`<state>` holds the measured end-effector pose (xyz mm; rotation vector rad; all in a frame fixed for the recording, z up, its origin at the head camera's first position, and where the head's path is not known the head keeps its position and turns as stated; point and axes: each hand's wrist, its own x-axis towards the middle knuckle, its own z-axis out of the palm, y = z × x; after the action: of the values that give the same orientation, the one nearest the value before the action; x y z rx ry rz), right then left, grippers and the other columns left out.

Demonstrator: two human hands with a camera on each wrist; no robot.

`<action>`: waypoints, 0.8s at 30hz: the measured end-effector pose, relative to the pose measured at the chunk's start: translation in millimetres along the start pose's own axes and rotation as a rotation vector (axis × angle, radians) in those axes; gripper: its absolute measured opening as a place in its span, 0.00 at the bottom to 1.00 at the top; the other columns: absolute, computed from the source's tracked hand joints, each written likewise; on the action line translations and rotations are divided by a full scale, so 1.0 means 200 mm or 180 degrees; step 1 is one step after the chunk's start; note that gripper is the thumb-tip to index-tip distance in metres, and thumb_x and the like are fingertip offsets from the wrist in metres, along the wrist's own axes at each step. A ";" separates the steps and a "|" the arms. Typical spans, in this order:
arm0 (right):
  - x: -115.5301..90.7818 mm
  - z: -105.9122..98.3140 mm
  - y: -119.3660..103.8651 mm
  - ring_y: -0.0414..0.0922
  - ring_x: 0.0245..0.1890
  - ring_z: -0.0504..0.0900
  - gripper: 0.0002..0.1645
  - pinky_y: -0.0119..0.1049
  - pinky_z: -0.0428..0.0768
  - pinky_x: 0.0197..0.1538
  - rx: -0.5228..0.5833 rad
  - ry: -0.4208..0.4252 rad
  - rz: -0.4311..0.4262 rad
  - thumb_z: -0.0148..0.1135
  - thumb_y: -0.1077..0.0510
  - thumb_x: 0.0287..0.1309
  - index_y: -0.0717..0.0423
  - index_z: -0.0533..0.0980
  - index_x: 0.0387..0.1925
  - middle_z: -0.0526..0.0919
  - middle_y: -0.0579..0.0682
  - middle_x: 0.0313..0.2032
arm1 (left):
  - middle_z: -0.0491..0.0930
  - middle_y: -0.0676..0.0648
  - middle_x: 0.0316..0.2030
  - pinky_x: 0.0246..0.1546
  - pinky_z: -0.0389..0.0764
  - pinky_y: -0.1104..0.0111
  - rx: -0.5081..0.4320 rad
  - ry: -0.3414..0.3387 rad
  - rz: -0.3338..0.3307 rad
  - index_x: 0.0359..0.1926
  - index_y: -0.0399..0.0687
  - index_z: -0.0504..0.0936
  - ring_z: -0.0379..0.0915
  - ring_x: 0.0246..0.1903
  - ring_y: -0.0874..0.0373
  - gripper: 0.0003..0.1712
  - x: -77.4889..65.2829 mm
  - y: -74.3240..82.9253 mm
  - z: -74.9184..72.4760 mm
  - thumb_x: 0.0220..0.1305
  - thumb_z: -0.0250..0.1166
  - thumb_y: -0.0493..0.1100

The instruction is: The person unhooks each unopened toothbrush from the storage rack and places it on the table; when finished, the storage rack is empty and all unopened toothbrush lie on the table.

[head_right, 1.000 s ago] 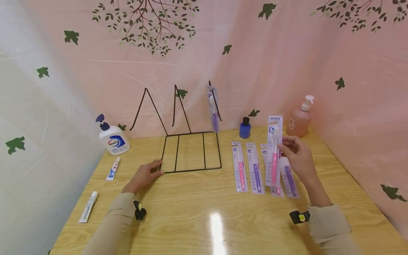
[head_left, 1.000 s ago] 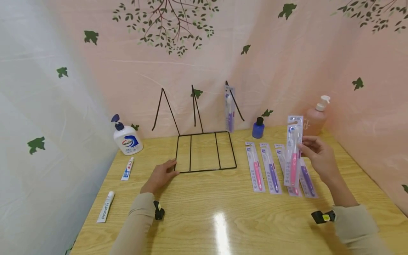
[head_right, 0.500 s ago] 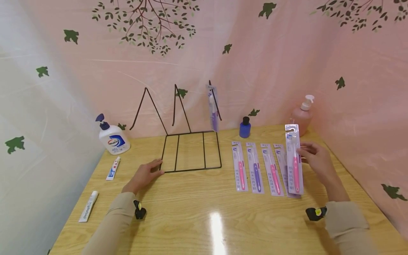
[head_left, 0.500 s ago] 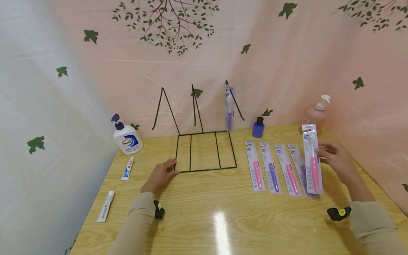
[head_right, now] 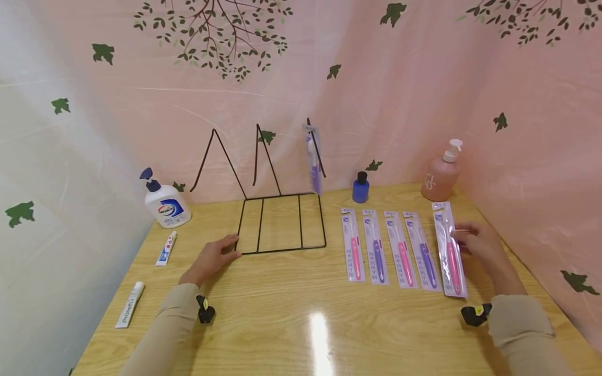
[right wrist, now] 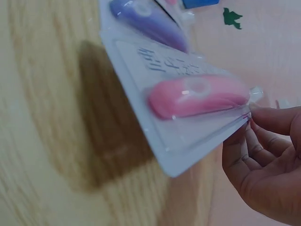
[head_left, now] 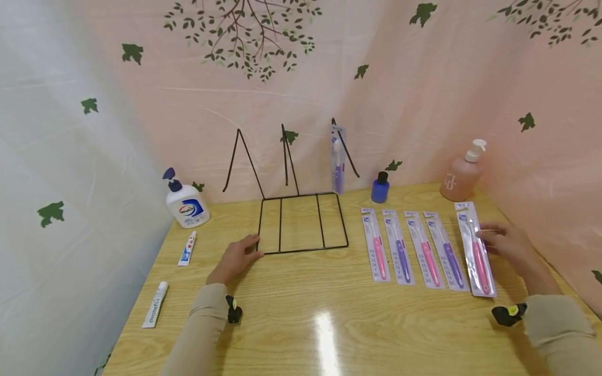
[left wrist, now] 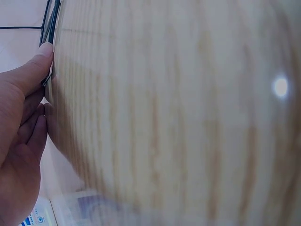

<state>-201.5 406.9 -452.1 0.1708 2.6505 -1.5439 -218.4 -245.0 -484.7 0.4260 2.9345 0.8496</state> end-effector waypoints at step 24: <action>0.08 0.05 0.10 0.39 0.31 0.77 0.33 0.26 0.77 0.29 -0.0761 -0.0087 0.0215 0.52 0.51 0.67 0.80 0.66 0.56 0.77 0.72 0.45 | 0.64 0.40 0.68 0.67 0.62 0.49 -0.0020 0.0031 -0.0005 0.67 0.41 0.67 0.57 0.68 0.41 0.33 -0.02 0.02 -0.01 0.64 0.63 0.48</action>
<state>-214.6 410.0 -476.5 0.2202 2.7477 -1.1888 -214.8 -243.8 -480.9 0.4202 2.9398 0.8633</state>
